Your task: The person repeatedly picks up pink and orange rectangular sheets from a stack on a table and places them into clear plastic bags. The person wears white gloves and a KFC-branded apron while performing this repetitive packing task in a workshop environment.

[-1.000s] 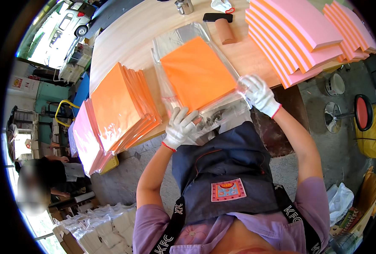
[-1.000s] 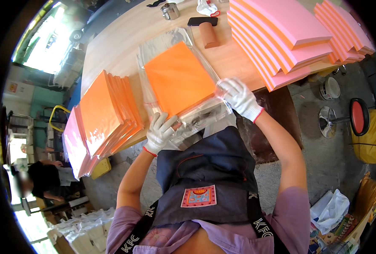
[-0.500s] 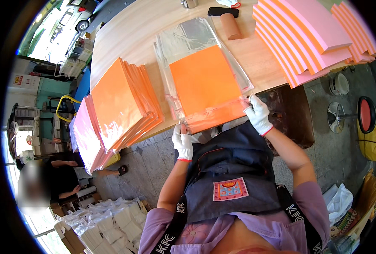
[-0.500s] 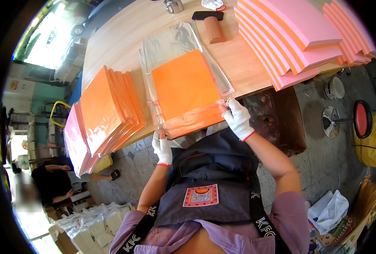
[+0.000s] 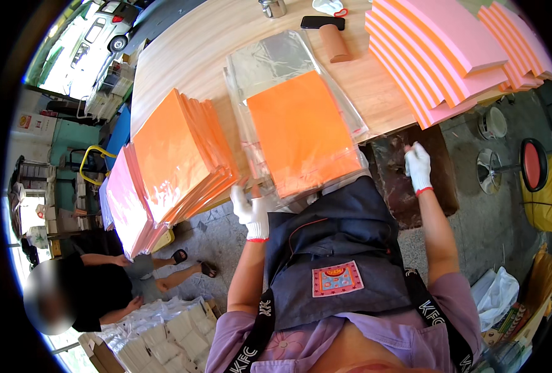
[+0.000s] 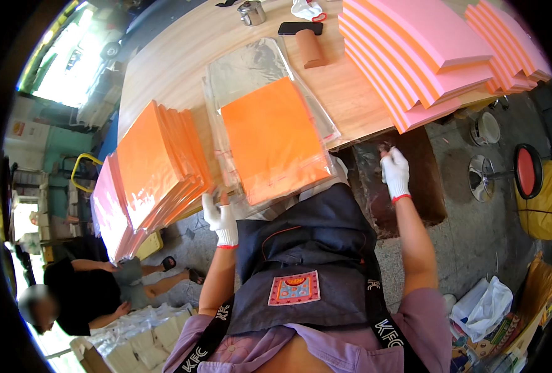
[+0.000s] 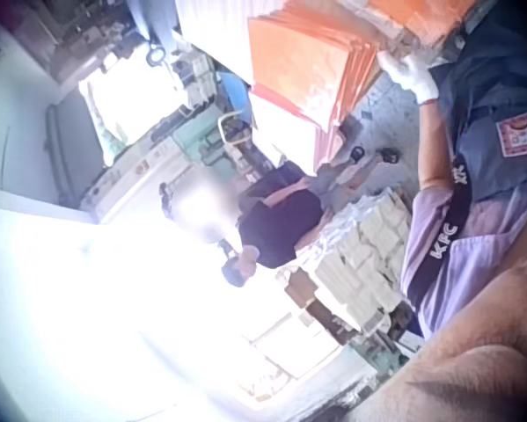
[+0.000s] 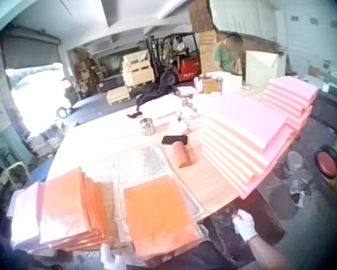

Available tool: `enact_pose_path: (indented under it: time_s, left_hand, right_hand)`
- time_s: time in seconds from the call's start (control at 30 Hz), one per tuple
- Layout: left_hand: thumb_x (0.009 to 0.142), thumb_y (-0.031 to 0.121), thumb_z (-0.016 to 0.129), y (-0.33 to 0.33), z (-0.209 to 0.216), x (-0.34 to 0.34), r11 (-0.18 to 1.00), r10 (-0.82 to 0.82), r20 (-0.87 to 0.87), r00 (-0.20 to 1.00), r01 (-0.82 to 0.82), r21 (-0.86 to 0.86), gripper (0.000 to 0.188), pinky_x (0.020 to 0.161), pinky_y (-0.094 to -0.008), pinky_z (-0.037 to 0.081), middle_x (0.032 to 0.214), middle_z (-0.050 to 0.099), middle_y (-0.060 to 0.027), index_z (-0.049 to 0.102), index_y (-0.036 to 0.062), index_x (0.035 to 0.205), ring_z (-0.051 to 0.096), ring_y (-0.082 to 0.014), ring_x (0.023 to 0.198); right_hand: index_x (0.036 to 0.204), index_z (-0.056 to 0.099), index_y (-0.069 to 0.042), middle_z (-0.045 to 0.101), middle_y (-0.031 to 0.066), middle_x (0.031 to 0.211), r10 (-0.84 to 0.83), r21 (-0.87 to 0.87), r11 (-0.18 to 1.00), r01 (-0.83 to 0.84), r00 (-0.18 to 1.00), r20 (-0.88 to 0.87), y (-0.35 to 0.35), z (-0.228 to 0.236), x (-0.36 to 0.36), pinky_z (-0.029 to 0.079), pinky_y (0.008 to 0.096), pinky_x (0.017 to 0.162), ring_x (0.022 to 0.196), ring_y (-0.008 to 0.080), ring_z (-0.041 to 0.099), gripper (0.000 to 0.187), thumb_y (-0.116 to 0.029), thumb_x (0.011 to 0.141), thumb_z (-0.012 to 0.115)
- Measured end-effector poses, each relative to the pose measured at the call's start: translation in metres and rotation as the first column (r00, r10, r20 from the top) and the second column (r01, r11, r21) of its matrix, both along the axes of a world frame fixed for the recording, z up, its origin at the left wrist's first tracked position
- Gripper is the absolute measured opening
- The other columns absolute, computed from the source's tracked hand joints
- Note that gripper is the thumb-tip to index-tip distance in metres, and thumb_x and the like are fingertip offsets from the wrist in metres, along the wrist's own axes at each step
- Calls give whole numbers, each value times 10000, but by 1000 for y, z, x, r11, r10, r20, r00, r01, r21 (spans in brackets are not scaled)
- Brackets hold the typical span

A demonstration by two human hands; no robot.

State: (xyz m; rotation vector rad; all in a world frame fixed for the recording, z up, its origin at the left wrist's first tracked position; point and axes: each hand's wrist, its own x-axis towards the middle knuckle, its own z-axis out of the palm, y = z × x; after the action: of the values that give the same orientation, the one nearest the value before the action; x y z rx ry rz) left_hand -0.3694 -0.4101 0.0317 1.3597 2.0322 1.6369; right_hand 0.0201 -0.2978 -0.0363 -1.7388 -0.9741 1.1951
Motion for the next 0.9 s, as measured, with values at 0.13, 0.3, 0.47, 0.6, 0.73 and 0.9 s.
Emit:
enact_pose_path:
  time_s: [0.13, 0.3, 0.47, 0.6, 0.73, 0.9]
  left_hand:
    - [687, 117, 664, 32, 35, 23, 894, -445, -593, 671, 372, -251, 257, 1046, -475, 296, 1186, 561, -85, 588, 74, 929, 470, -310, 1159]
    - [714, 283, 678, 45, 25, 68, 694, -691, -624, 364, 575, -432, 378, 1068, -499, 246, 1284, 493, -85, 594, 112, 1041, 396, -314, 1230]
    - [726, 348, 671, 54, 14, 68, 736, -660, -659, 360, 486, -471, 606, 1066, -519, 221, 1359, 410, -123, 491, 162, 1274, 342, -365, 1254]
    - [742, 279, 663, 51, 16, 66, 766, -638, -619, 458, 459, -450, 575, 1079, -497, 215, 1371, 400, -141, 495, 134, 1273, 335, -353, 1273]
    - [805, 259, 613, 24, 3, 47, 905, -423, -565, 709, 303, -297, 450, 1045, -464, 278, 1265, 482, -167, 533, 105, 1220, 431, -345, 1172]
    - [905, 267, 546, -49, -17, 37, 718, -168, 681, 713, 561, -411, 308, 695, -318, 498, 884, 645, -73, 550, 11, 1077, 611, -190, 801]
  right_hand:
    - [951, 568, -110, 665, 106, 791, 314, -23, 896, -443, 595, 739, -5, 29, 1, 483, 393, 662, 751, 296, 644, 187, -235, 813, 586]
    - [1073, 565, -128, 654, 154, 816, 413, 97, 726, -681, 545, 729, 3, 63, -74, 486, 432, 632, 740, 337, 637, 277, -223, 814, 552]
    - [939, 551, -103, 603, 170, 702, 68, 376, 793, -480, 682, 728, 25, 33, -73, 469, 443, 590, 646, 332, 608, 154, -221, 846, 516]
    - [1026, 545, -92, 612, 120, 715, 208, 100, 977, -186, 928, -308, 41, 0, 14, 475, 385, 594, 641, 265, 593, 201, -218, 879, 491]
    - [1057, 548, -88, 629, 201, 1039, 834, -803, 516, -298, -39, 550, -7, 31, 30, 464, 448, 840, 1017, 332, 599, 427, -423, 794, 585]
    - [876, 582, -27, 567, 56, 597, 341, -262, 797, -545, 762, -550, -28, 63, -16, 275, 208, 347, 374, 61, 376, 213, -239, 895, 565]
